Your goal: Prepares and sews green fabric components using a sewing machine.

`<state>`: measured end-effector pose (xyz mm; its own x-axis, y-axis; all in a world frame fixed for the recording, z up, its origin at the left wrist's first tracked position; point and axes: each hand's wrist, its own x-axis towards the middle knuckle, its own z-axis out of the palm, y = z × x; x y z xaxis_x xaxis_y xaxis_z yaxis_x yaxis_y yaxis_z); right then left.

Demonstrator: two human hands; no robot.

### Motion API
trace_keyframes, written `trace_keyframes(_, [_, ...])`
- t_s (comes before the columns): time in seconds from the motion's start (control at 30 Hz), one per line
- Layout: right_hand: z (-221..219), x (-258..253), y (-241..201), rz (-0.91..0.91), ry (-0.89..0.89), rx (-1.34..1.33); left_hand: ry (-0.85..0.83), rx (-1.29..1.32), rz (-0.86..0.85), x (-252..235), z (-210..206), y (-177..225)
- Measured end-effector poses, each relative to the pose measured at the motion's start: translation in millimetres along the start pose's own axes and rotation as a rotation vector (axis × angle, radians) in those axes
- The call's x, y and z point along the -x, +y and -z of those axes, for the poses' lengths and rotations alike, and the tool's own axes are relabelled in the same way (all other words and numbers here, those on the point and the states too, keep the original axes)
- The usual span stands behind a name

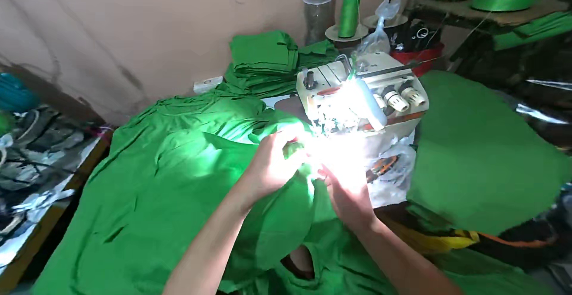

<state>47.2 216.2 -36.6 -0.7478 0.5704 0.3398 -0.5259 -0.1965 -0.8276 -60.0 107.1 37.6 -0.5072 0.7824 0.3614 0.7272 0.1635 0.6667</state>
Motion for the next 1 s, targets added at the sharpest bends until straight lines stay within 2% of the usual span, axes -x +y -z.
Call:
trace_keyframes(0.1, [11.2, 26.9, -7.5, 0.077, -0.152, 0.164, 0.111, -0.002, -0.126, 2.4, 1.0, 4.9])
trace_keyframes(0.2, [26.0, 42.2, -2.1, 0.164, -0.156, 0.288, 0.112, -0.077, -0.165, -7.6, -10.0, -0.6])
trace_keyframes(0.23, [29.9, 42.3, 2.6, 0.192, -0.108, 0.361, 0.096, -0.091, -0.127, -10.7, -17.0, -4.5])
trace_keyframes(0.3, [37.9, 38.3, 18.2, 0.26, 0.046, 0.558, 0.045, -0.082, 0.066, -14.6, -31.5, -10.9])
trace_keyframes(0.4, [49.4, 37.5, 36.4, 0.239, 0.158, 0.692, 0.05, -0.173, 0.265, -19.7, -51.0, -17.1])
trace_keyframes(0.57, [50.4, 30.7, 36.5, 0.12, 0.126, 0.727, 0.121, -0.148, 0.177, -19.1, -62.1, -24.8])
trace_keyframes(0.67, [46.6, 24.5, 40.9, 0.131, 0.15, 0.708, 0.153, -0.179, 0.1, -16.3, -66.6, -26.7])
trace_keyframes(0.87, [52.5, 46.1, 46.0, 0.195, 0.147, 0.673, 0.107, -0.204, 0.183, 1.0, -62.6, -11.5])
trace_keyframes(1.0, [54.3, 40.9, 44.8, 0.227, 0.144, 0.627, 0.077, -0.316, 0.223, -5.4, -63.5, -6.7])
